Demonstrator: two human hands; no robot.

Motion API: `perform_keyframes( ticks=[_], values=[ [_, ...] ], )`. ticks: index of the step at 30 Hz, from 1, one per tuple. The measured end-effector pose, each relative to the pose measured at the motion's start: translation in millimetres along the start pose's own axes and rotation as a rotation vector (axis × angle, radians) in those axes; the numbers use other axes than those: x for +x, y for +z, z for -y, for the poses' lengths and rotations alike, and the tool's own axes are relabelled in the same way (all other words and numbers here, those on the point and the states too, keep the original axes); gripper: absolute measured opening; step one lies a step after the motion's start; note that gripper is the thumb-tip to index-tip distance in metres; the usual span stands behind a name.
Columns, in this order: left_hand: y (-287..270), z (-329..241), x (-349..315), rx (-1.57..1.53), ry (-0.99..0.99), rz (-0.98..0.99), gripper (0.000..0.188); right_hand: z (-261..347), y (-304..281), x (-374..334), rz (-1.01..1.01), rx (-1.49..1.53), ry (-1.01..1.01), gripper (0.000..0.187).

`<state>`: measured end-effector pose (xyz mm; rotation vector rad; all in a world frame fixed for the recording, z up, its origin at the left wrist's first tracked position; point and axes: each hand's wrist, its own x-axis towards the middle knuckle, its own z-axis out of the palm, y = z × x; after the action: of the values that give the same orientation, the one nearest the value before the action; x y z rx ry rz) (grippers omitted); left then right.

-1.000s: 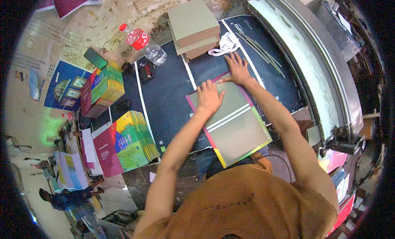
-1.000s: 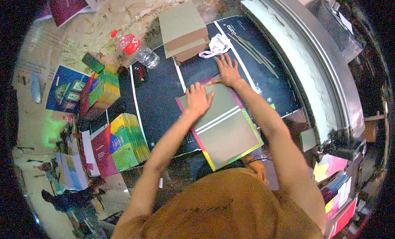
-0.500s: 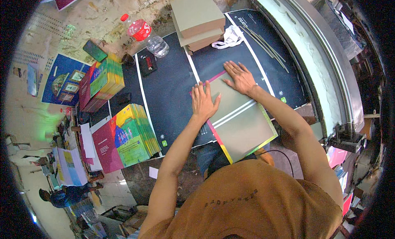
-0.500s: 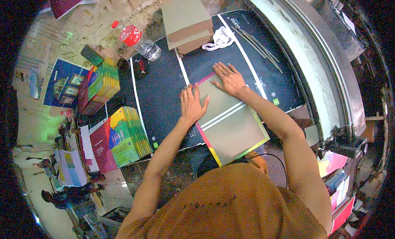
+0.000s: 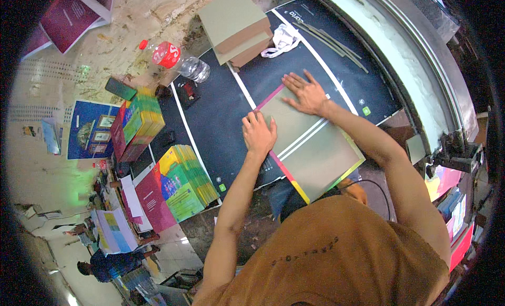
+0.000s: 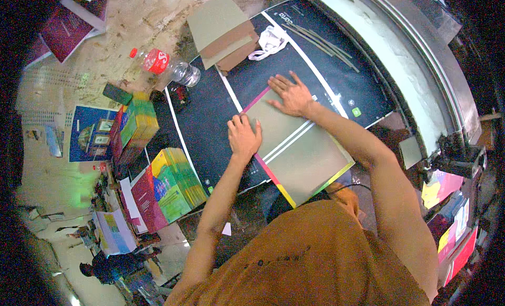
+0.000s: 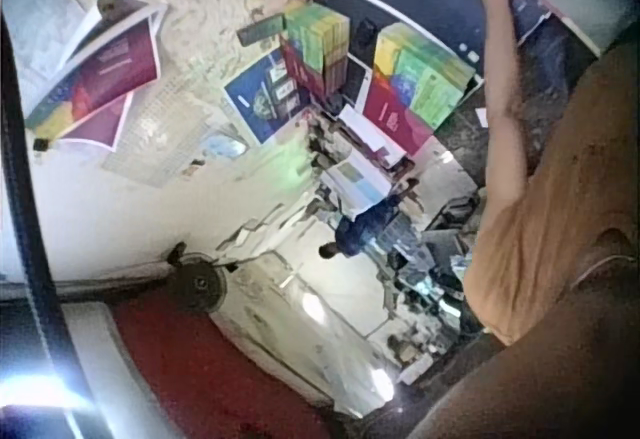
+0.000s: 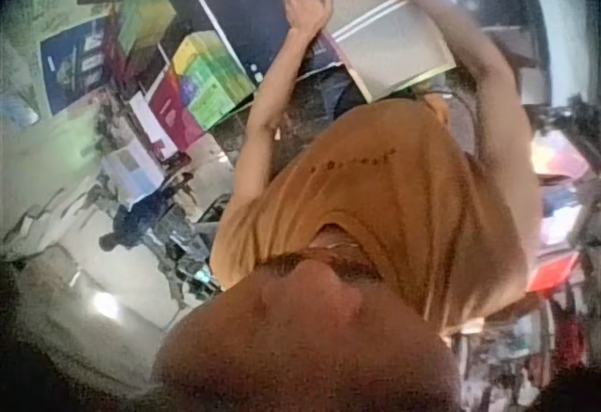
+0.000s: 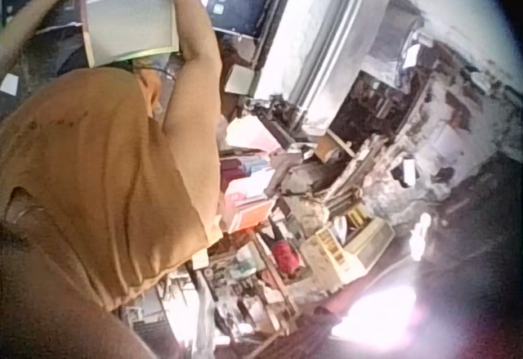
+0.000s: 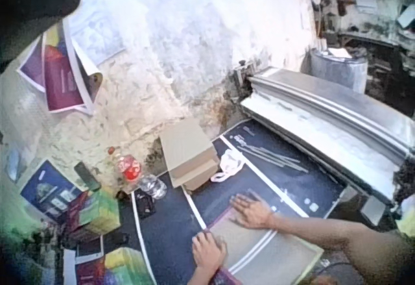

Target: The person positions cardboard panels onto a paper sheet and folds the paper edges over them by hand. They then pass the folder through a mechanical roller and place it onto a stack.

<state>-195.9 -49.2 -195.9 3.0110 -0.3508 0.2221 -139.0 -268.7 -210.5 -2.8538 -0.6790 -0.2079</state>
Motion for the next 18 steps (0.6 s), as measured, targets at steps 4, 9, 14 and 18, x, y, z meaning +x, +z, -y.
perform_keyframes(
  ticks=[4,9,14,18],
  values=[
    [0,-17,47,-0.054,-0.059,-0.051,0.076,-15,3,-2,0.015,0.026,0.07,0.07],
    [33,-24,47,-0.109,0.103,0.109,0.087,-1,-3,-7,-0.068,0.012,0.142,0.073],
    [12,5,-5,-0.006,0.104,0.078,0.085,-9,-2,0,-0.039,-0.041,0.181,0.073],
    [-11,4,8,0.024,0.067,0.246,0.08,-8,1,-5,-0.042,-0.078,0.184,0.071]
  ],
)
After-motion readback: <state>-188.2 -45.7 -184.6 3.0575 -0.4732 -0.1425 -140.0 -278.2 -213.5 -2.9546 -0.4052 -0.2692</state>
